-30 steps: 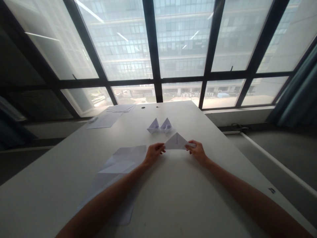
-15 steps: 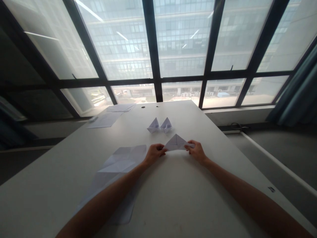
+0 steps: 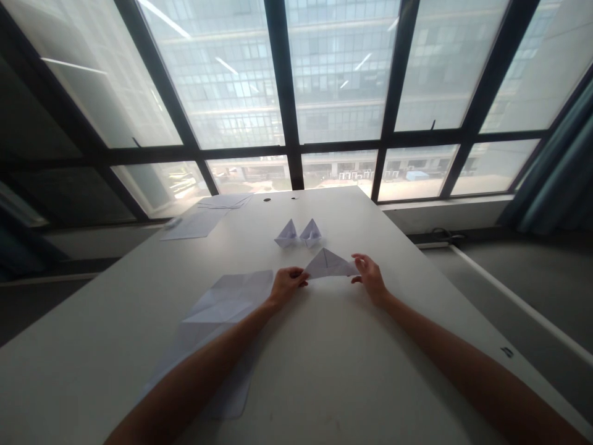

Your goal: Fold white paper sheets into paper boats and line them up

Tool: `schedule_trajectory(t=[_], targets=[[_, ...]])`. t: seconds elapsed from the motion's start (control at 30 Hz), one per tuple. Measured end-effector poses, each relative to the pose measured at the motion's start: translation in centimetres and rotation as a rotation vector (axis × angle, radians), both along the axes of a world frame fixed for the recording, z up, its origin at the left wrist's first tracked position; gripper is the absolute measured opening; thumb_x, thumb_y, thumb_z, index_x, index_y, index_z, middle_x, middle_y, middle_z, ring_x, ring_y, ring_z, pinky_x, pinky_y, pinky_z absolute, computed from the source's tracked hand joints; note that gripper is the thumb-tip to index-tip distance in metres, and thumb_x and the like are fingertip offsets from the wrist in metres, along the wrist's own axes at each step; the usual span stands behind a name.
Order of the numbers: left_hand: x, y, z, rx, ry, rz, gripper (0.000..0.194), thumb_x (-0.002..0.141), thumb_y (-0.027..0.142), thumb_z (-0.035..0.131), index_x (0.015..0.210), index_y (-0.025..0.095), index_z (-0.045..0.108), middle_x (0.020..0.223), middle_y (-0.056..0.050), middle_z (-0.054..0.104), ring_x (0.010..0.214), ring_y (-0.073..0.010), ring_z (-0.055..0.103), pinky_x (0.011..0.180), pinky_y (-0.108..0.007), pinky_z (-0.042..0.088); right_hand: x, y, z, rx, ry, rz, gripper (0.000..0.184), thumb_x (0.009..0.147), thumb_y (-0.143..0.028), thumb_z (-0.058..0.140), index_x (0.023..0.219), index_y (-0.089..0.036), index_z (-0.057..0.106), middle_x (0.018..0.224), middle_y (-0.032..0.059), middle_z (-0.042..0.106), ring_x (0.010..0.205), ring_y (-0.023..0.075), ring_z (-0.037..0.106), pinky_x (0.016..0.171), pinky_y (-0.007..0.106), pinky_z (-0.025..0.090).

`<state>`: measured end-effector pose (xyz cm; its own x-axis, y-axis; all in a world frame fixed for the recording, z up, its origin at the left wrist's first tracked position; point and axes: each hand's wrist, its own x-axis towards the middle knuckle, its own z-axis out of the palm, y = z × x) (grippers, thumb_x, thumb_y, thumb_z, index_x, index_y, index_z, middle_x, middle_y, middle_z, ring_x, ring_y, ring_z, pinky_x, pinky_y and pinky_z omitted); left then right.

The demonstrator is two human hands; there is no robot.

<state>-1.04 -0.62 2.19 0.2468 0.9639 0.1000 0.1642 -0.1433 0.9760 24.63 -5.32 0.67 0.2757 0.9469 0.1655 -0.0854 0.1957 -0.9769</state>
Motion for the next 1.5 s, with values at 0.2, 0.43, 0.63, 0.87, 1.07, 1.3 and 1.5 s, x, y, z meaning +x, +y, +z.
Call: schedule_trajectory(t=[0.2, 0.43, 0.63, 0.87, 1.07, 1.3, 1.5], targets=[[-0.2, -0.1, 0.5, 0.028, -0.020, 0.020, 0.043, 0.065, 0.052, 0.079, 0.080, 0.013, 0.075, 0.073, -0.009, 0.073, 0.064, -0.0210, 0.068, 0.064, -0.031, 0.055, 1.1, 0.6, 0.0, -0.105, 0.261, 0.044, 0.033, 0.076, -0.041, 0.064, 0.100, -0.018, 0.064, 0.087, 0.0068, 0.067, 0.075, 0.0184, 0.067, 0.059, 0.028, 0.058], [-0.4, 0.2, 0.2, 0.029, -0.043, 0.041, 0.042, 0.067, 0.052, 0.079, 0.081, 0.013, 0.074, 0.073, -0.008, 0.073, 0.064, -0.0203, 0.069, 0.064, -0.030, 0.056, 0.9, 0.3, -0.1, -0.062, 0.199, 0.138, 0.027, 0.067, -0.032, 0.074, 0.089, -0.019, 0.065, 0.091, 0.0050, 0.068, 0.084, 0.0195, 0.067, 0.075, 0.032, 0.059], [-0.6, 1.0, -1.0, 0.015, -0.078, 0.016, 0.042, 0.066, 0.050, 0.081, 0.082, 0.013, 0.074, 0.073, -0.007, 0.073, 0.063, -0.0191, 0.069, 0.064, -0.030, 0.056, 0.1, 0.8, -0.6, 0.005, 0.076, -0.037, 0.025, 0.063, -0.032, 0.074, 0.077, -0.018, 0.059, 0.073, 0.0000, 0.064, 0.067, 0.0148, 0.062, 0.067, 0.032, 0.058], [-1.2, 1.3, -1.2, 0.014, -0.117, -0.032, 0.041, 0.068, 0.049, 0.081, 0.086, 0.013, 0.074, 0.077, -0.008, 0.073, 0.065, -0.0185, 0.068, 0.067, -0.031, 0.057, -0.3, 0.3, -0.2, 0.163, -0.154, -0.111, 0.022, 0.077, -0.036, 0.061, 0.083, -0.017, 0.069, 0.081, 0.0051, 0.068, 0.078, 0.0201, 0.065, 0.073, 0.035, 0.057], [-1.5, 1.7, -1.3, 0.002, -0.147, 0.007, 0.045, 0.066, 0.050, 0.082, 0.088, 0.012, 0.073, 0.079, -0.008, 0.074, 0.066, -0.0190, 0.069, 0.068, -0.032, 0.058, -1.2, -1.2, 0.9, 0.327, -0.269, 0.068, 0.038, 0.079, -0.038, 0.069, 0.113, -0.020, 0.069, 0.120, 0.0091, 0.058, 0.098, 0.0203, 0.063, 0.085, 0.034, 0.058], [-1.1, 1.1, -0.6, 0.007, -0.107, -0.023, 0.047, 0.064, 0.051, 0.082, 0.087, 0.011, 0.074, 0.076, -0.008, 0.073, 0.064, -0.0177, 0.068, 0.067, -0.030, 0.057, -0.7, -0.9, 0.9, 0.360, -0.458, -0.139, 0.023, 0.088, -0.039, 0.061, 0.087, -0.018, 0.072, 0.093, 0.0074, 0.061, 0.078, 0.0169, 0.059, 0.067, 0.029, 0.055], [-0.6, 0.9, -0.5, 0.037, -0.067, -0.040, 0.045, 0.067, 0.051, 0.080, 0.086, 0.011, 0.073, 0.073, -0.006, 0.073, 0.064, -0.0171, 0.067, 0.066, -0.028, 0.056, -0.1, -0.2, 0.6, 0.317, -0.302, -0.093, 0.027, 0.090, -0.037, 0.056, 0.072, -0.017, 0.062, 0.070, 0.0016, 0.059, 0.058, 0.0120, 0.054, 0.053, 0.024, 0.047]])
